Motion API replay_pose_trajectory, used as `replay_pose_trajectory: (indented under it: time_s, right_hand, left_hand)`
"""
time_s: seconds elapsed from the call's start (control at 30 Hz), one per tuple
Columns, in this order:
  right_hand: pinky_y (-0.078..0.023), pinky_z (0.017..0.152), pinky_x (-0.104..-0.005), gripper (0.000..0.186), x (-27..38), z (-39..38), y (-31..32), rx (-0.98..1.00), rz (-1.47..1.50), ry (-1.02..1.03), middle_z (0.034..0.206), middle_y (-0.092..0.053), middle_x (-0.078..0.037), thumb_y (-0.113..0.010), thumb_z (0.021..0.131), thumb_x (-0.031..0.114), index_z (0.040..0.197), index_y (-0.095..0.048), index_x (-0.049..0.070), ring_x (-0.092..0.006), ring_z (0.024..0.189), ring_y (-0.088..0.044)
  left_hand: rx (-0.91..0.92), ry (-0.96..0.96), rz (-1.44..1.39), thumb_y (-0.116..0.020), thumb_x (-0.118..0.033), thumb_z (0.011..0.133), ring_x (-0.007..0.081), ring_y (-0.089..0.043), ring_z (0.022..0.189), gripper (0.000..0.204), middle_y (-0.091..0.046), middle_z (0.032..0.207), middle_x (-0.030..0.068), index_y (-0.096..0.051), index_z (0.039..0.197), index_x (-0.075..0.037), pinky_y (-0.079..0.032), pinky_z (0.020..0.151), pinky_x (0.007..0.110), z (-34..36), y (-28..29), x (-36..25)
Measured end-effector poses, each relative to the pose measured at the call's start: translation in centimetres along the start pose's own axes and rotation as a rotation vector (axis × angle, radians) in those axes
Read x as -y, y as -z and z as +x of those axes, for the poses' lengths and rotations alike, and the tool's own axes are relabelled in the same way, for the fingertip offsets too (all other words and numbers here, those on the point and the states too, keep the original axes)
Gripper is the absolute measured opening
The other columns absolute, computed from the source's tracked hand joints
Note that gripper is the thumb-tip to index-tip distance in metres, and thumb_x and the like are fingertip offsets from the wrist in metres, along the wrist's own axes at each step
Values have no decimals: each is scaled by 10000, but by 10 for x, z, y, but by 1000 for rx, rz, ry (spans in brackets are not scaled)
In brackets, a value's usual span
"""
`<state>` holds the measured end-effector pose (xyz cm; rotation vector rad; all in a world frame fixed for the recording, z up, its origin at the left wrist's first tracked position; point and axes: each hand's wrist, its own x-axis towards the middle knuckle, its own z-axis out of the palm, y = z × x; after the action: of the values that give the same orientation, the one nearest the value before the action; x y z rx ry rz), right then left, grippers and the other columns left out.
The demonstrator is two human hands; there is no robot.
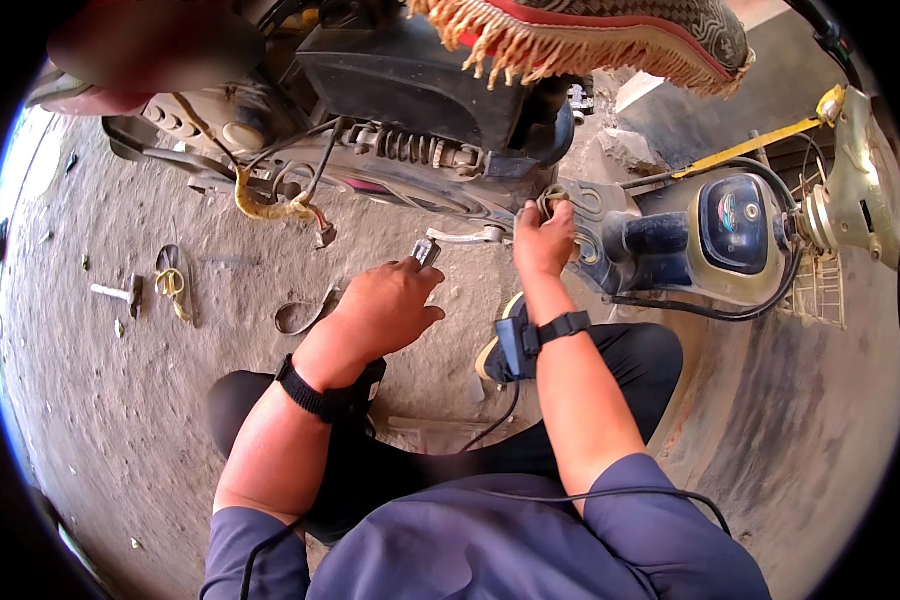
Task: The person kneels beside a red motorcycle and uses a cloth to wipe and adjust components near the engine and seat area. They handle wires and small parts, occasionally reaching under the seat and around the frame.
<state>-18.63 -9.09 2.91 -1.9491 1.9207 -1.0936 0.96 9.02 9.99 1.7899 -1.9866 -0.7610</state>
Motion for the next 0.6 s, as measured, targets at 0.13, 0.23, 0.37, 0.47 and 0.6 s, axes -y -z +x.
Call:
replay_pose_trajectory:
  time_s: [0.13,0.23,0.37,0.47,0.6]
  right_hand:
    - [-515,878,-471,298,43,-33,-4,16,147,-15,1034,-691,-200,-754,869,226,1046,-643,13,-415,968,-663]
    - [-539,831,-455,260,51,-37,-16,-38,227,0,984,-706,-175,-757,874,218,1008,-672,13,-392,898,-685]
    - [-560,800,-425,208,80,-47,-33,95,278,22,938,-729,-164,-743,887,239,986,-713,59,-309,858,-721]
    - [-562,783,-441,225,113,-55,-26,566,364,-8,900,-750,-163,-724,900,288,1017,-745,97,-317,834,-730]
    - [-555,802,-483,230,117,-65,-32,645,383,428,965,-735,-190,-698,889,271,1037,-706,95,-402,915,-702]
  left_hand:
    - [47,9,9,-762,-296,859,388,-678,985,389,-685,1080,170,-679,1169,-78,-548,855,478,-7,0,1]
    - [106,-14,9,-753,-281,858,394,-675,990,357,-690,1060,177,-686,1141,-75,-545,864,485,-6,1,1]
    - [194,7,4,-728,-243,859,404,-670,999,310,-698,1035,194,-695,1112,-67,-541,872,489,-10,0,11]
    - [217,48,62,-704,-216,863,398,-675,1001,277,-711,1034,191,-700,1093,-61,-544,872,484,-15,3,13]
    - [146,74,42,-685,-207,868,382,-692,976,244,-735,1016,168,-702,1066,-65,-553,866,482,-19,2,34]
